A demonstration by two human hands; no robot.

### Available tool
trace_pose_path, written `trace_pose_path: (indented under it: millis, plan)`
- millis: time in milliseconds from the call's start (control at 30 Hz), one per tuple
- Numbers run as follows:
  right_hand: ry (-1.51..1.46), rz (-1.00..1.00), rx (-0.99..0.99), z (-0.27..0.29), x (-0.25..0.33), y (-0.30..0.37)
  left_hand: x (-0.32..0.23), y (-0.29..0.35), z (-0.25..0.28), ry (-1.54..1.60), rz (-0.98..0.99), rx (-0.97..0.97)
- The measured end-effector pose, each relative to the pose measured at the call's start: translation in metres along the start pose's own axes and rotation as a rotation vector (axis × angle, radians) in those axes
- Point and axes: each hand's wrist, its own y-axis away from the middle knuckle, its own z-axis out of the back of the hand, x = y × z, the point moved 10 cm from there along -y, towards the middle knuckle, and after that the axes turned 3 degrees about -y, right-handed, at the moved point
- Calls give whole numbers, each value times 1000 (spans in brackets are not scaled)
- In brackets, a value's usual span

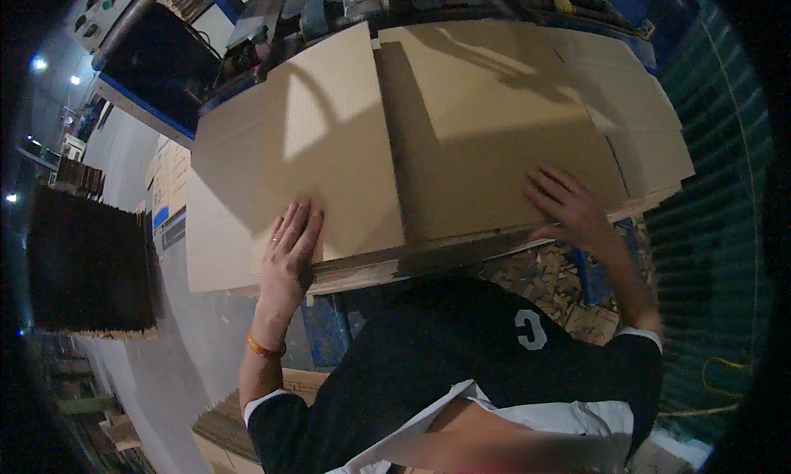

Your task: The person repeatedly picks up flat cardboard sheets from a nearby stack and places them onto a conveyor-fed machine. They align each sheet with both hands before releasing it onto the moving surface. The process continues with multiple sheets throughout the clip.

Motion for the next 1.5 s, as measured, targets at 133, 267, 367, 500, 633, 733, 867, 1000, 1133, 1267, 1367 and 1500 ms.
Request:
trace_pose_path:
  millis: [133, 267, 367, 500, 633, 733, 867, 1000, 1133, 1267, 1367, 1500]
  plan:
    - [-91, 299, -20, -4, 77, -62, -6, -2, 8, 103, 12, -94]
    - [102, 510, -91, -23, 132, -92, -10, -1, 10, 53, 25, -107]
    - [-31, 485, -176, -23, 130, -84, -17, -1, -2, -47, -18, -22]
    - [-224, 397, -165, -27, 112, -69, -25, 3, -26, -120, -46, 96]
    - [-212, 194, -27, -29, 69, -50, -21, 4, -39, -128, -50, 164]
    - [-57, -4, 69, -21, 15, -25, -19, 3, -40, -152, -118, 168]
    - [66, -183, 162, -12, -41, -9, -3, -9, -36, -130, -116, 109]
    - [24, -142, 213, -14, -51, -22, 21, -30, -37, -76, -71, 100]
    - [24, -85, 210, -19, -63, -34, 32, -42, -36, -80, -60, 92]
    - [9, -126, 125, -21, -91, -46, 31, -46, -29, -29, -69, 18]
    - [71, -70, 47, -19, -109, -75, 45, -64, -35, 14, -63, -28]
    - [40, -166, 122, -31, -154, -122, 80, -119, -56, -8, -60, -81]
